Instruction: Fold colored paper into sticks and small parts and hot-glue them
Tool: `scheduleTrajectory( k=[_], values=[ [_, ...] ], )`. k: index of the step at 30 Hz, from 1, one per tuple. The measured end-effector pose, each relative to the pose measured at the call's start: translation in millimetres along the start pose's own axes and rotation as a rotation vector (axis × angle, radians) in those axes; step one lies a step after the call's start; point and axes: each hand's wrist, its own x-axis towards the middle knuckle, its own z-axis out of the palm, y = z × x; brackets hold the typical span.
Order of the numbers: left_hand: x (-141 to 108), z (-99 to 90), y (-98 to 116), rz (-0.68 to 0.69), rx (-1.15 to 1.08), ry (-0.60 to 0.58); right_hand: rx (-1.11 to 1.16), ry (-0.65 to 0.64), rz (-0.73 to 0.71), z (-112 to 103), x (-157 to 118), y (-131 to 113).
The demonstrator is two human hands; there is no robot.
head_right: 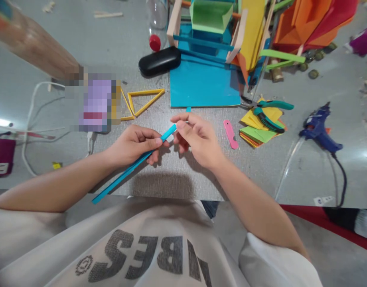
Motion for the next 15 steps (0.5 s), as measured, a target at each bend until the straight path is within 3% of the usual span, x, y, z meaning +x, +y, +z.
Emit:
scheduleTrajectory(
  k=[4,10,15],
  values=[
    [1.7,-2.1,-0.1,0.006,-0.018,-0.091,0.021,0.103,0.024,11.3,-1.0,-0.1],
    [2.6,-4.5,-0.3,-0.032,-0.021,-0.139,0.011,0.263,-0.003,4.9,3.2,-3.0],
    [1.5,-2.1,-2.0,-0.026,0.023,-0.063,0.033,0.083,0.199,16.2,-1.7,-4.7]
  ],
)
